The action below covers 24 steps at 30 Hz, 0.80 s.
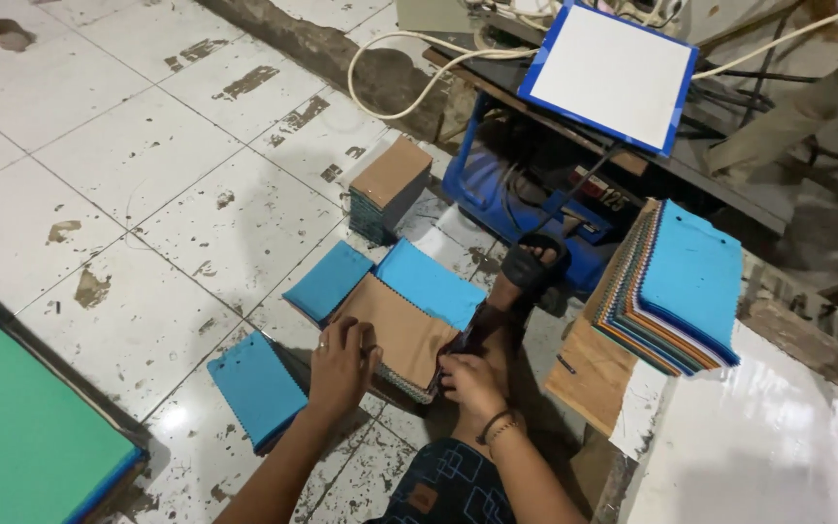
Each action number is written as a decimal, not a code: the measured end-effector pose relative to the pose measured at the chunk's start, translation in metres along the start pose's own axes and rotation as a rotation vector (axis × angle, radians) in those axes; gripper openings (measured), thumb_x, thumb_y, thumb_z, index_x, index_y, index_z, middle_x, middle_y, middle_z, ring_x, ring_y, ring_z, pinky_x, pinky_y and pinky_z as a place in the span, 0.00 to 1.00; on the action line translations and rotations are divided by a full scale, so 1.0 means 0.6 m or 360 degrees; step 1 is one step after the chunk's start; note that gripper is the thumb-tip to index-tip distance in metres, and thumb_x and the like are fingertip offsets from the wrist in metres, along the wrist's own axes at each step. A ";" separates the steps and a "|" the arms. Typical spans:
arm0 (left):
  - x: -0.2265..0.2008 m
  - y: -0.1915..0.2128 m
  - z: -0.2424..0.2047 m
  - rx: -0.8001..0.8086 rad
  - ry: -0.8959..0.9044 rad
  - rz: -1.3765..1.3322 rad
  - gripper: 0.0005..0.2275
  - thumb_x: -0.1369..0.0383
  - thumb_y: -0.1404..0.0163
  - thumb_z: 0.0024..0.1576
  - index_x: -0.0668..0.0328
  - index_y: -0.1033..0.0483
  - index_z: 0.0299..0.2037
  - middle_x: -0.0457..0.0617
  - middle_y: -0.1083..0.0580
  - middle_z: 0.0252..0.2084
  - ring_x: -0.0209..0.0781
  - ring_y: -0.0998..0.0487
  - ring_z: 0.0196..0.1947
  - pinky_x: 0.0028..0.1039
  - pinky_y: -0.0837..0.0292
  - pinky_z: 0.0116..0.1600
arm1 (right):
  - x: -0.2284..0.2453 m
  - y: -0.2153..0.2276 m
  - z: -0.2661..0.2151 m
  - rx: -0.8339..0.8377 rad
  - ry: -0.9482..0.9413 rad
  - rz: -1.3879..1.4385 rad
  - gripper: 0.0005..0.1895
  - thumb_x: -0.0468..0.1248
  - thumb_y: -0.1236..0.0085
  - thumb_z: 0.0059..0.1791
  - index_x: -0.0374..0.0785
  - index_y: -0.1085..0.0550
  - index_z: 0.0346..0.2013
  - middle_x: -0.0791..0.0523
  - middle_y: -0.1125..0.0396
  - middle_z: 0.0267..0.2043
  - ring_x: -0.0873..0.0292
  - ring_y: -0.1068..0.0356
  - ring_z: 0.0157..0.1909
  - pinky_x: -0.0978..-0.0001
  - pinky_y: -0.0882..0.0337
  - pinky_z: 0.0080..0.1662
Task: Punching holes in fabric samples using a drill press and then assembling them into swatch books.
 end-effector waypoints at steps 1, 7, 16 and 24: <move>-0.002 -0.001 -0.001 -0.0005 0.0002 0.0031 0.19 0.55 0.45 0.60 0.47 0.32 0.58 0.48 0.34 0.55 0.60 0.29 0.60 0.46 0.19 0.48 | 0.012 -0.004 -0.015 0.0008 -0.0055 0.0198 0.32 0.46 0.38 0.47 0.27 0.29 0.59 0.41 0.31 0.56 0.48 0.26 0.52 0.57 0.22 0.48; -0.013 0.012 -0.003 0.0089 0.0068 -0.0073 0.18 0.55 0.48 0.62 0.49 0.32 0.59 0.50 0.35 0.57 0.61 0.31 0.63 0.50 0.20 0.51 | 0.096 -0.023 -0.105 0.0056 -0.0176 0.0597 0.37 0.48 0.35 0.47 0.25 0.34 0.61 0.48 0.42 0.52 0.55 0.37 0.50 0.63 0.27 0.51; -0.038 0.063 -0.007 0.0064 0.0228 -0.0400 0.18 0.60 0.46 0.62 0.51 0.34 0.59 0.51 0.36 0.59 0.60 0.32 0.63 0.51 0.25 0.56 | 0.031 -0.037 0.005 -0.0029 -0.0040 0.0278 0.36 0.52 0.29 0.42 0.29 0.28 0.54 0.45 0.32 0.50 0.47 0.29 0.54 0.57 0.23 0.48; -0.181 0.105 -0.079 0.0580 0.1508 -0.1888 0.22 0.48 0.59 0.60 0.59 0.23 0.47 0.52 0.20 0.39 0.44 0.18 0.38 0.33 0.25 0.42 | 0.112 -0.039 -0.044 -0.0181 0.0116 -0.0214 0.23 0.58 0.43 0.47 0.40 0.32 0.30 0.56 0.34 0.29 0.55 0.31 0.34 0.61 0.36 0.37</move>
Point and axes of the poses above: each hand's wrist, its own z-axis towards the middle knuckle, its own y-axis out of the back of the hand, x = y × z, the point moved 1 cm from there along z, towards the middle knuckle
